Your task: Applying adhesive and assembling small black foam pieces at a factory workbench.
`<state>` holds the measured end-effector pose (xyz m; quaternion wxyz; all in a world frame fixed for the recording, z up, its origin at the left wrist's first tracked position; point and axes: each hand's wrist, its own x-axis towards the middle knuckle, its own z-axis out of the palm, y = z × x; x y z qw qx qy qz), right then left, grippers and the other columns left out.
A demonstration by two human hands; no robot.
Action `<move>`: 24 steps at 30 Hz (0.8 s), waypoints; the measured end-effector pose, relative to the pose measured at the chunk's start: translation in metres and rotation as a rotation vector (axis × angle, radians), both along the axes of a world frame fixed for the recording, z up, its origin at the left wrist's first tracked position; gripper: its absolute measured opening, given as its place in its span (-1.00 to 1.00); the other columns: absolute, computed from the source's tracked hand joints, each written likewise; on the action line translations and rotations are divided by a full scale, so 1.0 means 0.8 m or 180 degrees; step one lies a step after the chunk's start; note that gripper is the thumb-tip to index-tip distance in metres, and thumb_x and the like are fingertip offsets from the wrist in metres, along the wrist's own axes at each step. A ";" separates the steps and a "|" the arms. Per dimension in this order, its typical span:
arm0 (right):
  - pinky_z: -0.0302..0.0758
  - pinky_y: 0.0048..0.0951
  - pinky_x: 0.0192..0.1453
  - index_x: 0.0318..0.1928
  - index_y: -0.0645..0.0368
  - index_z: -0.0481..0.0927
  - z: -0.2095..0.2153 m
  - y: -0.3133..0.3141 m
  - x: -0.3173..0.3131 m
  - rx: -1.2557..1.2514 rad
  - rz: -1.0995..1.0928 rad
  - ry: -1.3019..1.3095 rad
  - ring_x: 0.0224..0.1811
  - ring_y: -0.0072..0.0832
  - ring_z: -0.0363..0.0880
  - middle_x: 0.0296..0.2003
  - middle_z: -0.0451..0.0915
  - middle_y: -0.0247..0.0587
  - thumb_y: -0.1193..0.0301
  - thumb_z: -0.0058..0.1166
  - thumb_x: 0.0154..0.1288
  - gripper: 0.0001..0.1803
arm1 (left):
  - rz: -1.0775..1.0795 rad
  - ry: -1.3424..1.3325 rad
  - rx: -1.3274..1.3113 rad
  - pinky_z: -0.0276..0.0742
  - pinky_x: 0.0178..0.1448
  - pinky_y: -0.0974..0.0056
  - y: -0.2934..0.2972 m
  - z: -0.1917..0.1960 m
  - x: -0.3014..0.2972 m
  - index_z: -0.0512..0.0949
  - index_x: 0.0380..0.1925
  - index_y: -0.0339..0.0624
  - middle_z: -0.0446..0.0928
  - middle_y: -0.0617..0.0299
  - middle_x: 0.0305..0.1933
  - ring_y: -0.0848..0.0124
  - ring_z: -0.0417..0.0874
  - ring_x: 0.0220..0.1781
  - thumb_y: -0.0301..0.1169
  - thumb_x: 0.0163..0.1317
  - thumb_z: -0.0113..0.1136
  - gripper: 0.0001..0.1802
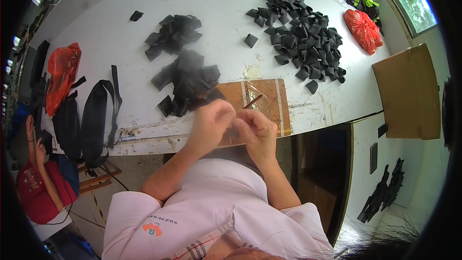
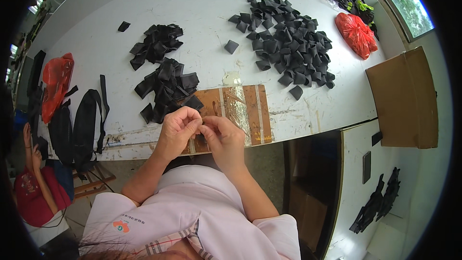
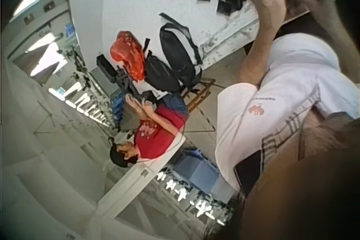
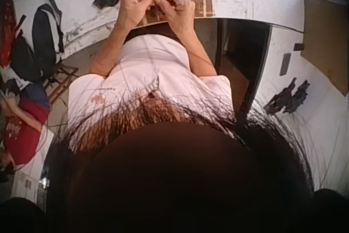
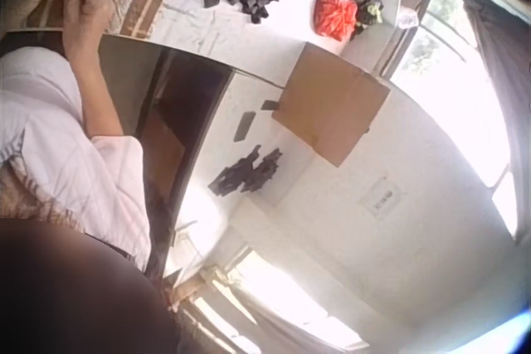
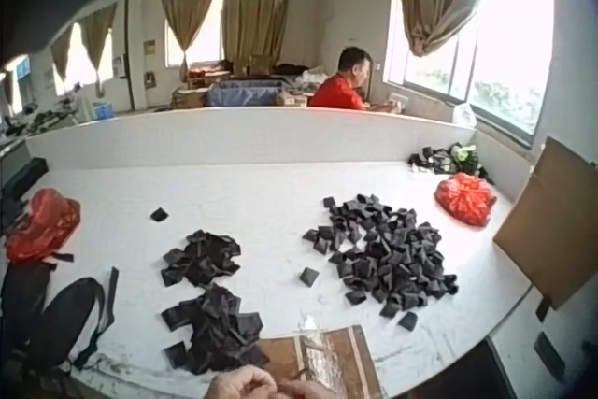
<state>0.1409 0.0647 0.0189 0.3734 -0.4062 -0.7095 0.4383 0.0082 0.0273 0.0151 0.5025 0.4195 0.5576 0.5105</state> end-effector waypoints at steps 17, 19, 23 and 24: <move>0.40 -0.48 -0.41 -0.48 0.19 0.41 -0.089 -0.021 0.034 -0.1320 -0.0166 -0.0170 -0.47 -0.45 0.42 -0.51 0.45 -0.30 0.43 0.15 0.04 -0.82 | 0.0764 0.0582 -0.0369 0.38 -0.44 0.54 -0.036 -0.079 0.010 0.44 -0.33 -0.33 0.47 0.29 -0.47 0.65 0.45 -0.50 -0.57 0.09 0.04 -0.88; 0.40 -0.65 -0.50 -0.41 0.18 0.41 -0.074 -0.018 0.037 -0.3527 -0.0217 0.2178 -0.58 -0.64 0.44 -0.52 0.50 -0.34 0.48 0.04 0.18 -0.91 | 0.0560 -0.1134 -0.1220 0.37 -0.46 0.55 -0.035 -0.055 0.007 0.44 -0.30 -0.30 0.49 0.27 -0.42 0.60 0.48 -0.48 -0.49 0.10 0.06 -0.84; 0.42 -0.63 -0.48 -0.31 0.21 0.41 -0.058 -0.018 0.037 -0.3613 -0.0129 0.2553 -0.53 -0.61 0.47 -0.48 0.52 -0.31 0.52 0.01 0.18 -0.92 | 0.0329 -0.1476 -0.1094 0.33 -0.49 0.55 -0.033 -0.029 0.010 0.45 -0.30 -0.27 0.50 0.27 -0.41 0.58 0.48 -0.47 -0.42 0.10 0.08 -0.81; 0.42 -0.61 -0.46 -0.28 0.22 0.42 -0.055 -0.017 0.037 -0.3607 -0.0040 0.2531 -0.50 -0.60 0.47 -0.44 0.52 -0.29 0.51 0.03 0.17 -0.89 | 0.0233 -0.1390 -0.1012 0.34 -0.50 0.55 -0.031 -0.023 0.012 0.45 -0.31 -0.27 0.50 0.27 -0.42 0.59 0.48 -0.48 -0.42 0.10 0.10 -0.82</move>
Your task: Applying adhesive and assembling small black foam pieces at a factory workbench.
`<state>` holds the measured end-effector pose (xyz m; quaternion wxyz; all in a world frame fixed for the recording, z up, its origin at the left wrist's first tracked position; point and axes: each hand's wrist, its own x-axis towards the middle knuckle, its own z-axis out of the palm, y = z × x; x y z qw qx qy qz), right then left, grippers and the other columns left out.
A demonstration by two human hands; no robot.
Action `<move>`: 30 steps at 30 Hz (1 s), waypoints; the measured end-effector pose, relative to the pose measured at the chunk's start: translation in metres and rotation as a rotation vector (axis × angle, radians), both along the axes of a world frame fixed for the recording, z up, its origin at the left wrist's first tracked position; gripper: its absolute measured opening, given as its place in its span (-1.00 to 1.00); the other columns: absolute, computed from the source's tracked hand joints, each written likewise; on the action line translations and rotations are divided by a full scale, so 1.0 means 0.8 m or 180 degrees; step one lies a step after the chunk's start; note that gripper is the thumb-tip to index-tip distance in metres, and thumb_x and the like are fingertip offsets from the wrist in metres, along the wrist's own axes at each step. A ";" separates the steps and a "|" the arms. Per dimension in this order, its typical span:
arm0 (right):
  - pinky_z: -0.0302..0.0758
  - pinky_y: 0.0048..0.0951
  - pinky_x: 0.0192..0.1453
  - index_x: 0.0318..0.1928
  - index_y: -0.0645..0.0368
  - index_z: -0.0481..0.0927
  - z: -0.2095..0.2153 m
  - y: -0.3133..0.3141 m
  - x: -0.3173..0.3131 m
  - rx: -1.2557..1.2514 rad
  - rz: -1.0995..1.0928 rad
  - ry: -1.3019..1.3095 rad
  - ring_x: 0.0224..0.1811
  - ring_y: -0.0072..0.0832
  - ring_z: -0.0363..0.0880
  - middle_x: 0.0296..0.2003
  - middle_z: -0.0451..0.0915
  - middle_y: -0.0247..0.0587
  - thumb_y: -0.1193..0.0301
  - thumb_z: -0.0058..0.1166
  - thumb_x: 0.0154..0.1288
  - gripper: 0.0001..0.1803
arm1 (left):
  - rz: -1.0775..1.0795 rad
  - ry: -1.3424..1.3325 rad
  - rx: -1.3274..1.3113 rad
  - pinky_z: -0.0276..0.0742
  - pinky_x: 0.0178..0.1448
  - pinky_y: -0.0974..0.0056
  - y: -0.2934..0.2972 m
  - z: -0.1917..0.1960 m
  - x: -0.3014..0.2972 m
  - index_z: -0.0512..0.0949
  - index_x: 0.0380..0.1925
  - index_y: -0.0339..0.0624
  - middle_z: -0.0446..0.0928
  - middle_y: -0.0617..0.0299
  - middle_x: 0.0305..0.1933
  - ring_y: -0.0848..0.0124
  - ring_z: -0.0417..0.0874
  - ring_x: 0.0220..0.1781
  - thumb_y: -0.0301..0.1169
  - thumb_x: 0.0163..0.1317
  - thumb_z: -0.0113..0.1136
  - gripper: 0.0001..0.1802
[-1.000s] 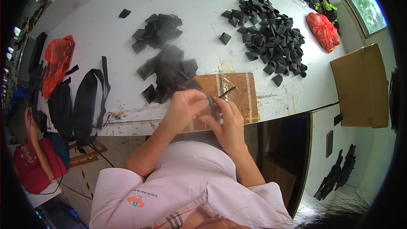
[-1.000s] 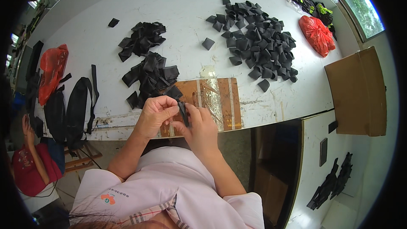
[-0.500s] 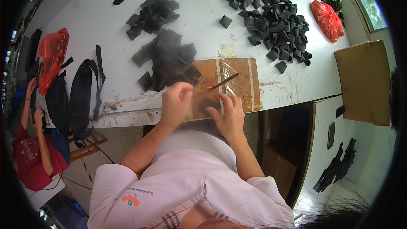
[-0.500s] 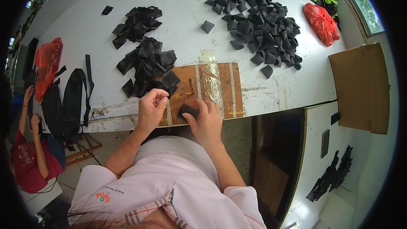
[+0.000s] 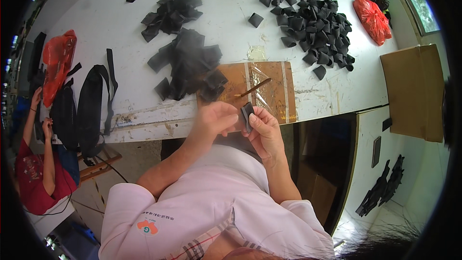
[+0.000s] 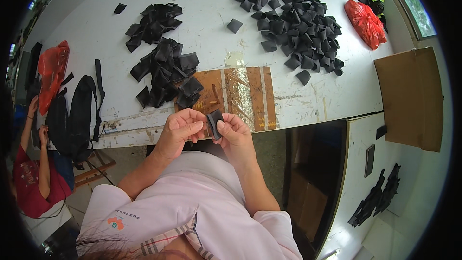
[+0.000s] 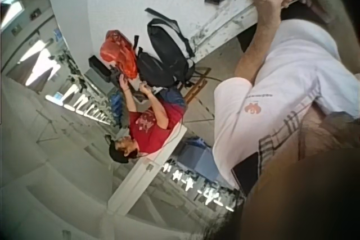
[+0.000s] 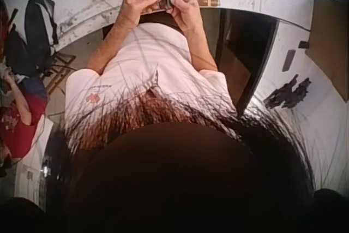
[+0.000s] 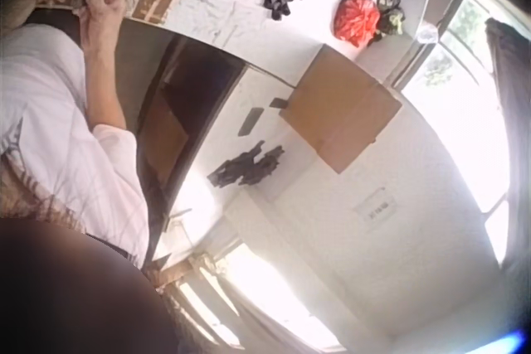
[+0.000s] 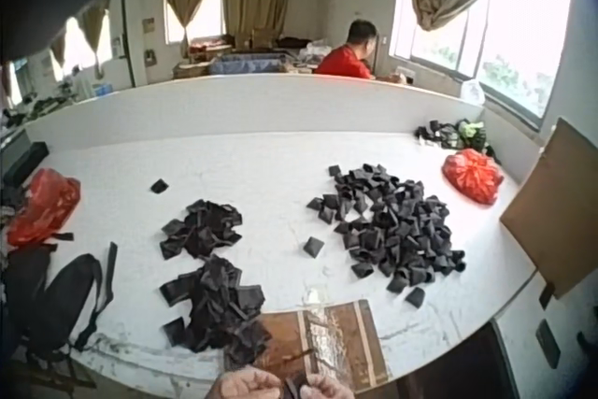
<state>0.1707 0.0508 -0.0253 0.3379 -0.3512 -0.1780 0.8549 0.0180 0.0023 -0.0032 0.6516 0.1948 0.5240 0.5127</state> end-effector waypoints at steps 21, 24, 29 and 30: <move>0.37 -0.46 -0.48 -0.36 0.27 0.51 0.040 0.001 -0.015 0.4656 -0.0267 -0.3041 -0.49 -0.37 0.43 -0.45 0.44 -0.18 0.56 0.14 -0.04 -0.83 | 0.0023 0.2830 0.1460 0.33 -0.53 0.47 0.005 0.010 0.019 0.48 -0.49 -0.34 0.48 0.24 -0.58 0.56 0.43 -0.61 -0.57 0.01 0.15 -0.93; 0.37 -0.41 -0.47 -0.39 0.27 0.50 0.039 0.000 -0.030 0.4877 -0.0343 -0.3393 -0.49 -0.32 0.42 -0.47 0.42 -0.16 0.62 0.11 -0.08 -0.84 | 0.0616 0.3440 0.1679 0.25 -0.63 0.56 0.006 -0.008 0.026 0.46 -0.45 -0.33 0.48 0.32 -0.55 0.71 0.36 -0.66 -0.64 0.05 0.09 -0.95; 0.41 -0.51 -0.44 -0.38 0.27 0.52 0.038 0.005 -0.031 0.3488 -0.0637 -0.3215 -0.48 -0.47 0.48 -0.47 0.47 -0.21 0.63 0.03 -0.02 -0.88 | 0.0556 -0.0687 0.0294 0.10 -0.75 0.55 0.028 0.028 0.009 0.40 -0.32 -0.33 0.48 0.23 -0.49 0.74 0.19 -0.77 -0.68 0.00 0.04 -0.81; 0.41 -0.51 -0.44 -0.38 0.27 0.52 0.041 0.009 -0.027 0.3510 -0.0657 -0.3208 -0.48 -0.47 0.48 -0.47 0.47 -0.21 0.63 0.03 -0.02 -0.88 | 0.0551 -0.0680 0.0321 0.10 -0.75 0.55 0.029 0.029 0.004 0.40 -0.32 -0.33 0.48 0.23 -0.49 0.74 0.19 -0.77 -0.68 0.00 0.04 -0.81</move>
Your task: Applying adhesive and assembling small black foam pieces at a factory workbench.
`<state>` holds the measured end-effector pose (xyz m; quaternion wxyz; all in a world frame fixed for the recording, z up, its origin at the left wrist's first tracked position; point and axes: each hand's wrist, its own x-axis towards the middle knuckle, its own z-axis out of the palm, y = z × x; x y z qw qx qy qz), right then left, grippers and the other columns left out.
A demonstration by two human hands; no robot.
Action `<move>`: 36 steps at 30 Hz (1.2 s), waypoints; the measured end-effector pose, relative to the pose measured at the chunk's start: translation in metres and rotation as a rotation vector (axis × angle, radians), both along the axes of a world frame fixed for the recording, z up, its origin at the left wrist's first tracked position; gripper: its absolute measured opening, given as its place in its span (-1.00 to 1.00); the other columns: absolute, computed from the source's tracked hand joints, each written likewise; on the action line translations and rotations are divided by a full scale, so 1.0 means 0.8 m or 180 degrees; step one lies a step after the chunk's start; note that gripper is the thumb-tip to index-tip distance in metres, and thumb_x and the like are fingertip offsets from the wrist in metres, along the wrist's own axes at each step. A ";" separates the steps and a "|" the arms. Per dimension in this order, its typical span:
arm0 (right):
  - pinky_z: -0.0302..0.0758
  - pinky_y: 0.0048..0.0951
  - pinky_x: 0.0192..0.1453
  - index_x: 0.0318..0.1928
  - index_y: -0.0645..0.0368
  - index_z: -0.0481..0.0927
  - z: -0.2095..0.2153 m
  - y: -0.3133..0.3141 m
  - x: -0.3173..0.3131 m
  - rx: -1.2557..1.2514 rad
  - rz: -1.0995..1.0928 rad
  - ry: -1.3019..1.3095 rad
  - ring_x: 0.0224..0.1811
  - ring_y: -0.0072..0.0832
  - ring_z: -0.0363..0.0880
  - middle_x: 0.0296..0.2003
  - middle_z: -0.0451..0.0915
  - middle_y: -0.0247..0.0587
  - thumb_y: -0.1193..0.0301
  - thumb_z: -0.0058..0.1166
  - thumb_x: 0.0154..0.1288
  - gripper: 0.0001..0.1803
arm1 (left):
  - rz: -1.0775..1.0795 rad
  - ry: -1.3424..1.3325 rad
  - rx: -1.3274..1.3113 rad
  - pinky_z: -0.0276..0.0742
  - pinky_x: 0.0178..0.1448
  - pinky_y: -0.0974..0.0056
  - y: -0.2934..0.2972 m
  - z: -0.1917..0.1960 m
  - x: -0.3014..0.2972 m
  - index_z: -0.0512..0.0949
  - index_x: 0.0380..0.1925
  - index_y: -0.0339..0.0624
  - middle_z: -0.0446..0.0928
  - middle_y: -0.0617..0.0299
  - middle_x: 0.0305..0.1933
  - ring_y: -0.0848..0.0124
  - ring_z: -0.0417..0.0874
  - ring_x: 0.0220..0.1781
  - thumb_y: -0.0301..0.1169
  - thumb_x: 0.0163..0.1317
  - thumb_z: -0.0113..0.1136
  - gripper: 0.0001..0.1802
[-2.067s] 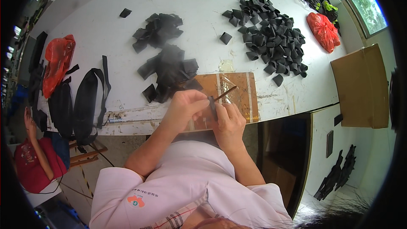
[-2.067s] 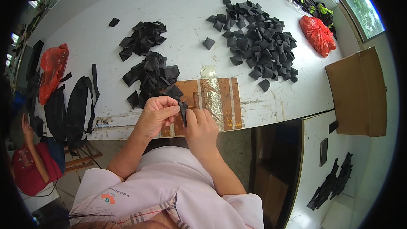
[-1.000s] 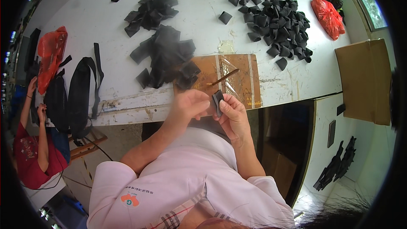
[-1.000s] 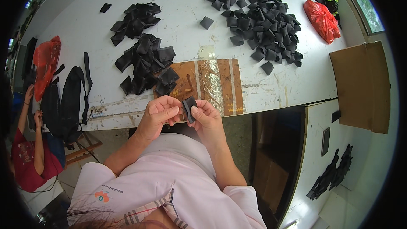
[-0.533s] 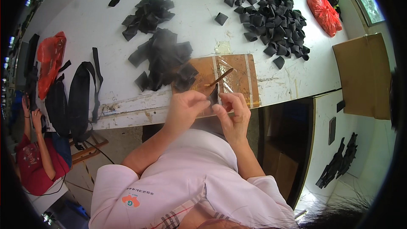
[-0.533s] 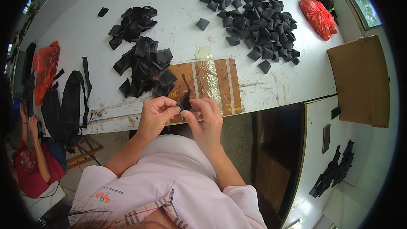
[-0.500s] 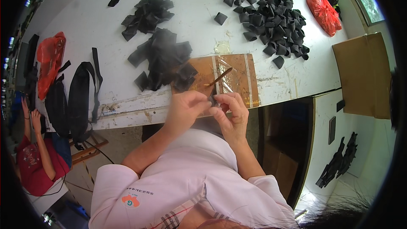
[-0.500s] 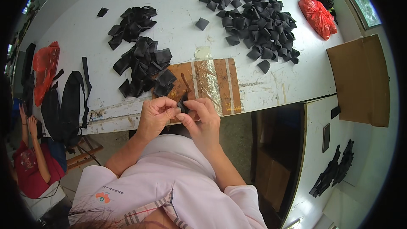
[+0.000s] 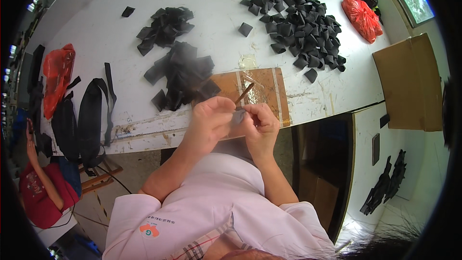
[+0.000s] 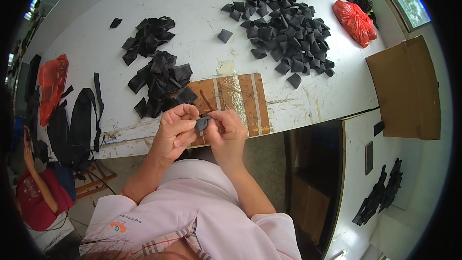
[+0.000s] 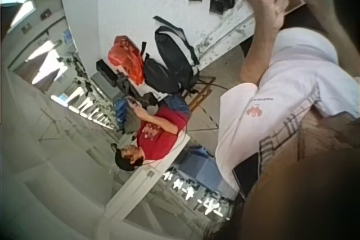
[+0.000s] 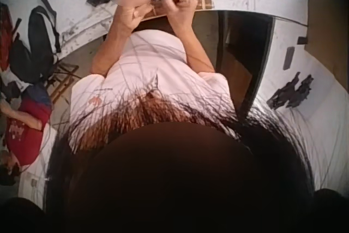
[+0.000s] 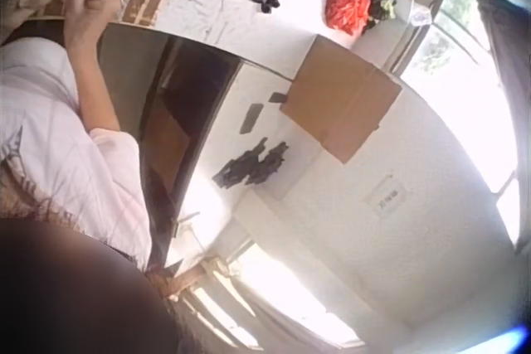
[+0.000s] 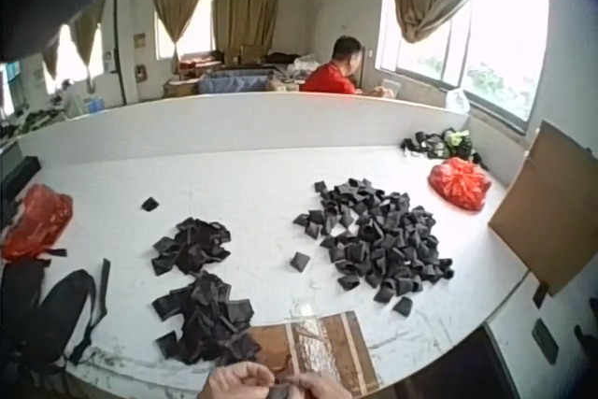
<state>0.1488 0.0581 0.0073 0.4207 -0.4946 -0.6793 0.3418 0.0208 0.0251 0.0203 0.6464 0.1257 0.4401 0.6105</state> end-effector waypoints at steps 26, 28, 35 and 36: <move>0.20 -0.69 -0.57 -0.41 0.23 0.46 0.053 0.076 0.006 -0.0828 0.1417 0.1025 -0.59 -0.71 0.28 -0.62 0.33 -0.46 0.20 -0.03 0.24 -0.69 | 0.0632 0.2113 0.1511 0.43 -0.35 0.45 0.041 0.034 0.006 0.37 -0.09 -0.25 0.49 0.23 -0.36 0.48 0.51 -0.41 -0.54 0.10 0.05 -0.67; 0.24 -0.66 -0.54 -0.35 0.25 0.46 0.056 0.069 0.007 -0.0302 0.1162 0.1077 -0.56 -0.66 0.32 -0.56 0.37 -0.38 0.24 0.03 0.19 -0.72 | 0.0560 0.2889 0.1788 0.44 -0.15 0.40 0.049 0.051 -0.002 0.43 -0.12 -0.27 0.53 0.18 -0.33 0.40 0.54 -0.29 -0.58 0.04 0.06 -0.67; 0.31 -0.56 -0.54 -0.29 0.23 0.51 0.074 0.050 0.001 0.0942 0.0949 0.0455 -0.53 -0.53 0.38 -0.42 0.44 -0.25 0.45 0.26 -0.09 -0.69 | 0.0473 0.0534 0.1917 0.41 -0.05 0.34 0.045 0.042 -0.002 0.52 -0.38 -0.24 0.52 0.15 -0.26 0.40 0.52 -0.23 -0.55 0.14 0.04 -0.92; 0.31 -0.56 -0.55 -0.31 0.22 0.52 0.078 0.050 0.000 0.0836 0.0943 0.0538 -0.55 -0.54 0.38 -0.43 0.45 -0.26 0.47 0.26 -0.11 -0.71 | 0.0470 0.0533 0.1924 0.41 -0.05 0.34 0.045 0.039 -0.004 0.52 -0.38 -0.24 0.52 0.15 -0.26 0.40 0.52 -0.23 -0.55 0.14 0.04 -0.92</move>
